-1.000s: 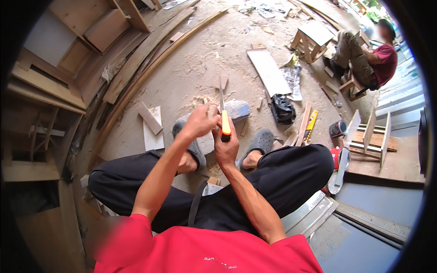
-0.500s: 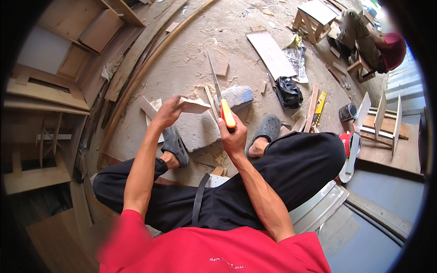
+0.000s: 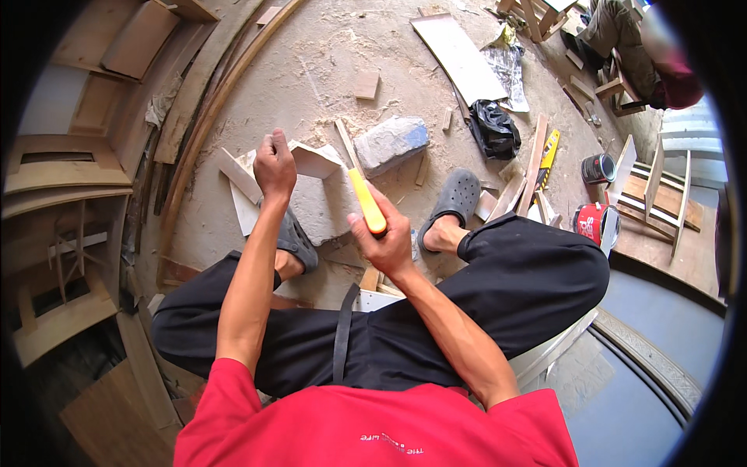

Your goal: The person uses a hand saw to cut a small rectangular piece of wood while seated on the floor. The wood is held between the feet for stability during the sawing process.

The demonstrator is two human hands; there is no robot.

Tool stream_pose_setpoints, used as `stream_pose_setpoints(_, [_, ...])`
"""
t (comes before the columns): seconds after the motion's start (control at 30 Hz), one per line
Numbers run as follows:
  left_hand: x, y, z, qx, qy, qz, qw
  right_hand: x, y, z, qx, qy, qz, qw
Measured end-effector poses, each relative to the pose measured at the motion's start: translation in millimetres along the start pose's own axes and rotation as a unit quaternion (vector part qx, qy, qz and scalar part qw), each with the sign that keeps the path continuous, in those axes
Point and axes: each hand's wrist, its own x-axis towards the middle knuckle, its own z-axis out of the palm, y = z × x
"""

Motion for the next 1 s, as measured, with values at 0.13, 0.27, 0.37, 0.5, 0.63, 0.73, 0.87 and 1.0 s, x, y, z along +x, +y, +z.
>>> stream_pose_setpoints(0.13, [-6.1, 3.1, 22.8, -0.001, 0.107, 0.084, 0.991, -14.5, -9.4, 16.4, 0.026, -0.017, 0.023, 0.999])
stream_pose_setpoints(0.27, [-3.7, -0.7, 30.7, -0.006, 0.139, 0.104, 0.985, -24.4, -16.2, 21.2, 0.044, -0.015, 0.032, 0.998])
stream_pose_setpoints(0.37, [-1.8, -2.9, 33.2, -0.004, 0.146, 0.127, 0.981, -27.7, -14.8, 14.4, 0.054, -0.023, 0.042, 0.997])
stream_pose_setpoints(0.5, [-0.6, -6.5, 41.6, 0.010, 0.187, 0.168, 0.968, -25.1, -7.6, 5.4, 0.034, -0.014, 0.025, 0.999])
stream_pose_setpoints(0.63, [23.1, -4.1, 38.2, 0.088, 0.222, 0.200, 0.950, -4.5, -1.4, 5.8, 0.059, -0.035, 0.074, 0.995])
stream_pose_setpoints(0.73, [41.9, -10.2, 34.8, 0.077, 0.199, 0.229, 0.950, 1.7, 4.2, 12.1, 0.073, -0.023, 0.069, 0.995])
stream_pose_setpoints(0.87, [49.2, -11.7, 37.1, 0.058, 0.180, 0.189, 0.964, -5.1, 3.7, 0.2, 0.056, -0.018, 0.080, 0.995])
stream_pose_setpoints(1.0, [41.9, -14.4, 41.6, 0.076, 0.043, 0.008, 0.996, -11.7, -1.6, -20.3, 0.042, -0.012, 0.108, 0.993])
